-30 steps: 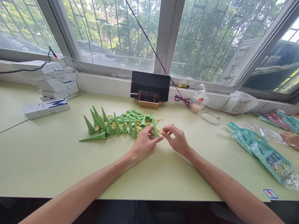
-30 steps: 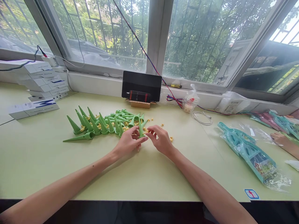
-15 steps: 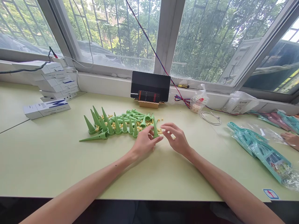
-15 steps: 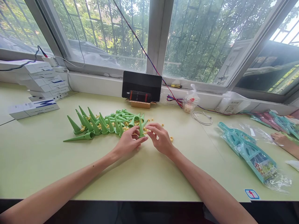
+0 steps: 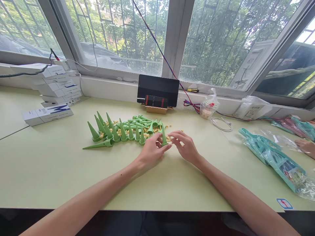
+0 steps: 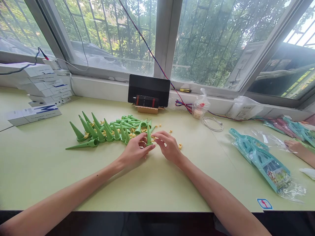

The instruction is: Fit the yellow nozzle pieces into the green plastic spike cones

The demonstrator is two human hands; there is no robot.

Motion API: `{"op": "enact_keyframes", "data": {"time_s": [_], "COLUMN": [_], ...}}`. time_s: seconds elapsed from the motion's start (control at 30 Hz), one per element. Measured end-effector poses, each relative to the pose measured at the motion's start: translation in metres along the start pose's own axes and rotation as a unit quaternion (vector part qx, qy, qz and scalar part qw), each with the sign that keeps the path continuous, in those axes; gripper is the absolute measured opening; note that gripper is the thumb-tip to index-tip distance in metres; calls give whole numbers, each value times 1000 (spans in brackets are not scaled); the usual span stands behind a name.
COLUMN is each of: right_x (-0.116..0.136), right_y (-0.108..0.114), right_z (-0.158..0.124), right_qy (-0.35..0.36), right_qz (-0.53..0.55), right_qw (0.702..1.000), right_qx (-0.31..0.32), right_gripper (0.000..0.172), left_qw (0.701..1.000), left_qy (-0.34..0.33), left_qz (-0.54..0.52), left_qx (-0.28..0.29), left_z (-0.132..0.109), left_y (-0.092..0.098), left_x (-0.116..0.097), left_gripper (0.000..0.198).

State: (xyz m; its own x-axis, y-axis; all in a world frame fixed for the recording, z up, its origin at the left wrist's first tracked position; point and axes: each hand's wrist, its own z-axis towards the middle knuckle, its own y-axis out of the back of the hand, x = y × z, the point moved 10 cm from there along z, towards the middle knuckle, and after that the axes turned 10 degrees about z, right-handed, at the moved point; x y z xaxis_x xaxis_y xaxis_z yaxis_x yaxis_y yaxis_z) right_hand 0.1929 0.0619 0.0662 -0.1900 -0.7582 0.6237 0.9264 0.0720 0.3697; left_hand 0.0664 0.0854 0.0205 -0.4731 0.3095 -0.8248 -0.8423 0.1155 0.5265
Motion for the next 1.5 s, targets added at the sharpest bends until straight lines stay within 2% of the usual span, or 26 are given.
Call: {"op": "enact_keyframes", "data": {"time_s": [0.43, 0.8, 1.13, 1.5], "right_x": [-15, -21, -29, -34], "right_y": [0, -1, -1, -1], "right_z": [-2, -3, -6, -7], "right_qy": [-55, -76, -119, -133], "right_qz": [42, 7, 8, 13], "right_qw": [998, 997, 993, 991], "right_qx": [-3, 0, -9, -11], "right_gripper": [21, 25, 30, 31], "left_qw": [999, 1000, 999, 998], "left_qy": [18, -18, -20, -30], "left_qz": [-34, 14, 41, 61], "left_qx": [19, -4, 2, -17], "left_z": [-4, -2, -4, -2], "left_y": [-5, 0, -1, 2], "left_x": [-1, -4, -7, -6], "left_gripper": [43, 39, 41, 47]}}
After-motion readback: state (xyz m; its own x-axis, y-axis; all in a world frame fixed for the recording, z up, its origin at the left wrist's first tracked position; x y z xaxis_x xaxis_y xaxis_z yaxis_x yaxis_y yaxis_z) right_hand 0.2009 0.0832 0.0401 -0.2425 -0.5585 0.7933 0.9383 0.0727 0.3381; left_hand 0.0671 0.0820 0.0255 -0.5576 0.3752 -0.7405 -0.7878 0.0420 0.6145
